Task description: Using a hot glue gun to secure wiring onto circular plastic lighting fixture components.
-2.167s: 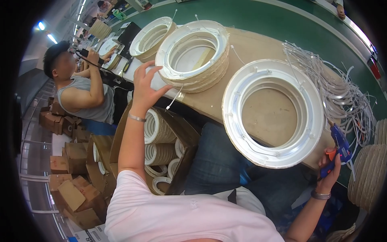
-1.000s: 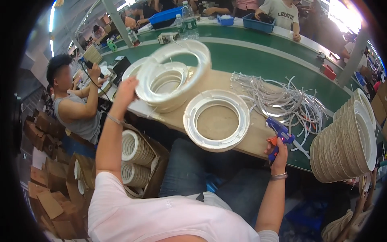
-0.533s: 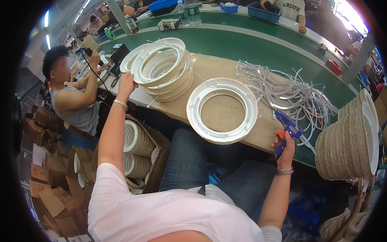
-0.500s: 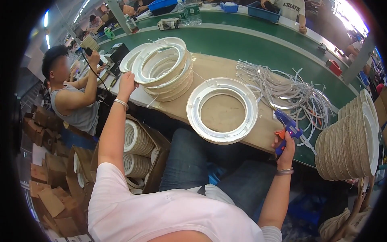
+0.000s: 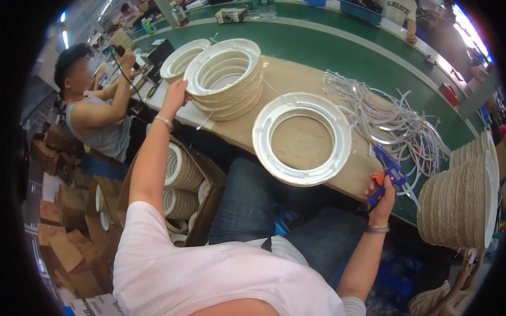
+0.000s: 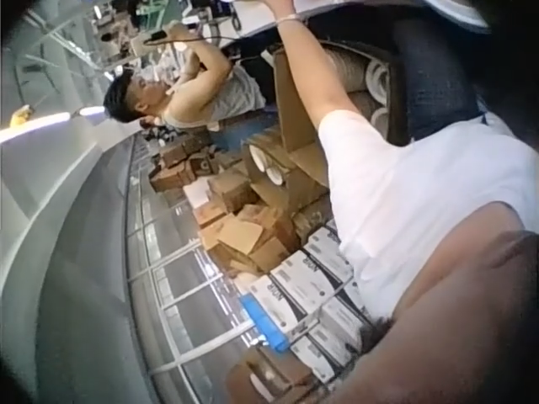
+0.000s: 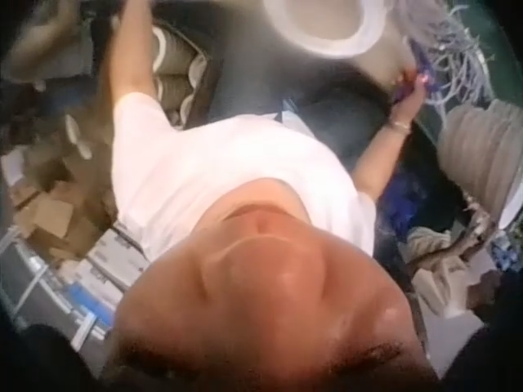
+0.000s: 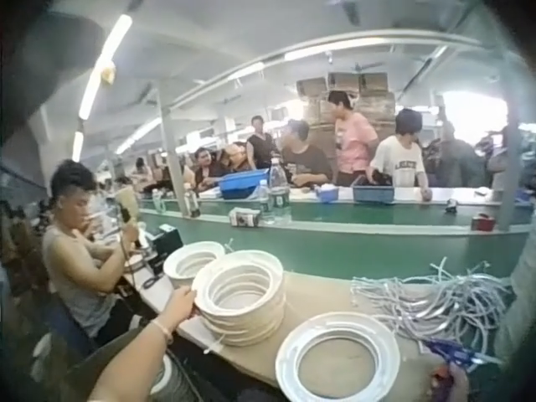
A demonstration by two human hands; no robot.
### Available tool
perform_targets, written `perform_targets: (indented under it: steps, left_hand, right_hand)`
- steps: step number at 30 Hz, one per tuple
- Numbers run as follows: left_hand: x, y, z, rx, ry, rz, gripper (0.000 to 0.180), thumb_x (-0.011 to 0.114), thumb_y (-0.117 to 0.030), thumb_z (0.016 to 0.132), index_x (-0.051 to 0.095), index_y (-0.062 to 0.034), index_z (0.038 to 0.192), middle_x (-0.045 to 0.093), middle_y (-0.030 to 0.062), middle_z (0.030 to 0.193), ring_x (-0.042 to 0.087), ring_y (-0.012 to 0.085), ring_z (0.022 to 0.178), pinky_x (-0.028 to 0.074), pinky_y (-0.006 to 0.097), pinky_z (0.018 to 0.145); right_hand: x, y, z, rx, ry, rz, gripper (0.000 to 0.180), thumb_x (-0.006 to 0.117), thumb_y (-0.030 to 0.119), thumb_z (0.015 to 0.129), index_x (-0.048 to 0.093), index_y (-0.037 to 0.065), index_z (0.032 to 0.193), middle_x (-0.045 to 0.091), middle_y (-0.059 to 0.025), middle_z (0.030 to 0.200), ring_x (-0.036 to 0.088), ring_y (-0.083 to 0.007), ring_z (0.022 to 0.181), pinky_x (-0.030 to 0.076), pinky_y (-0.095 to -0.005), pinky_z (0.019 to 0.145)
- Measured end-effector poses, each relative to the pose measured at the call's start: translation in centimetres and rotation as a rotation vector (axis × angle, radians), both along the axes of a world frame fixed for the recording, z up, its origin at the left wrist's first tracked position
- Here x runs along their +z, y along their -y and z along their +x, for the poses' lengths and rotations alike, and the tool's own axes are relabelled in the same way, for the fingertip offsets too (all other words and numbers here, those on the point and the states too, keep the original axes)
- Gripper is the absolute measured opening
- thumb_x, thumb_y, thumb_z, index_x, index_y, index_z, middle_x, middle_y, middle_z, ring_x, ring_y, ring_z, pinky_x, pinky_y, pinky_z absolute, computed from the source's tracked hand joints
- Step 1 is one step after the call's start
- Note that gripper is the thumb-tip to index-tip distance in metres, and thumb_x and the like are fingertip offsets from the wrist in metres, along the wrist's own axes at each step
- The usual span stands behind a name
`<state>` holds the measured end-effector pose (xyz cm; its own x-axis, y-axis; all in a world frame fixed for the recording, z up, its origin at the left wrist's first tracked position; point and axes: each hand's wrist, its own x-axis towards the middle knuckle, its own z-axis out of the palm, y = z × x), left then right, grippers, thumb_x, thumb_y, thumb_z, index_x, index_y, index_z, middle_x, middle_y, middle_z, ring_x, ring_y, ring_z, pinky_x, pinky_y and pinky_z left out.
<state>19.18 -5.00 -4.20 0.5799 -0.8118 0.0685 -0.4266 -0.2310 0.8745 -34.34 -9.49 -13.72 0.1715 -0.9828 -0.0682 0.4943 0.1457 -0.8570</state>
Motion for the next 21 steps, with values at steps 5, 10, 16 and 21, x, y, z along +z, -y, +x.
perform_targets:
  steps: [5,10,16,21]
  left_hand:
    - [0.6,-0.6,0.5,0.167,0.398,-0.219,0.042,0.049,-0.031,0.081,0.051,0.0063,0.101,0.059,0.0149,0.084,0.056,0.0212,0.076,0.043,0.029,0.071]
    - [5.1,-0.4,-2.8,-0.440,0.664,-0.026,0.052,0.064,-0.029,0.068,0.049,-0.0005,0.109,0.054,0.0161,0.105,0.050,0.0253,0.101,0.038,0.031,0.084]
    - [5.5,3.2,-4.3,-0.792,0.914,0.612,0.067,0.072,-0.021,0.051,0.049,-0.0046,0.111,0.055,0.0157,0.104,0.050,0.0292,0.098,0.039,0.033,0.084]
    - [4.4,3.3,-3.8,-0.816,0.942,0.545,0.042,0.068,-0.022,0.053,0.059,-0.0045,0.090,0.060,0.0156,0.082,0.056,0.0301,0.078,0.044,0.034,0.070]
  right_hand:
    - [0.1,-0.2,0.1,-0.029,-0.012,0.009,0.032,0.044,0.028,0.086,0.045,0.005,0.108,0.054,-0.0051,0.084,0.047,-0.0085,0.062,0.041,-0.0207,0.048]
    - [-0.3,-0.1,-0.1,-0.035,-0.020,0.008,0.033,0.044,0.028,0.086,0.044,0.005,0.109,0.054,-0.0053,0.084,0.048,-0.0083,0.062,0.040,-0.0205,0.047]
    - [-0.9,0.4,-1.0,-0.042,0.001,0.011,0.031,0.045,0.028,0.085,0.046,0.006,0.107,0.055,-0.0049,0.087,0.048,-0.0078,0.064,0.038,-0.0202,0.050]
    - [-1.1,0.5,-1.0,-0.079,-0.016,0.011,0.030,0.044,0.027,0.086,0.046,0.005,0.108,0.055,-0.0060,0.088,0.047,-0.0080,0.063,0.038,-0.0205,0.050]
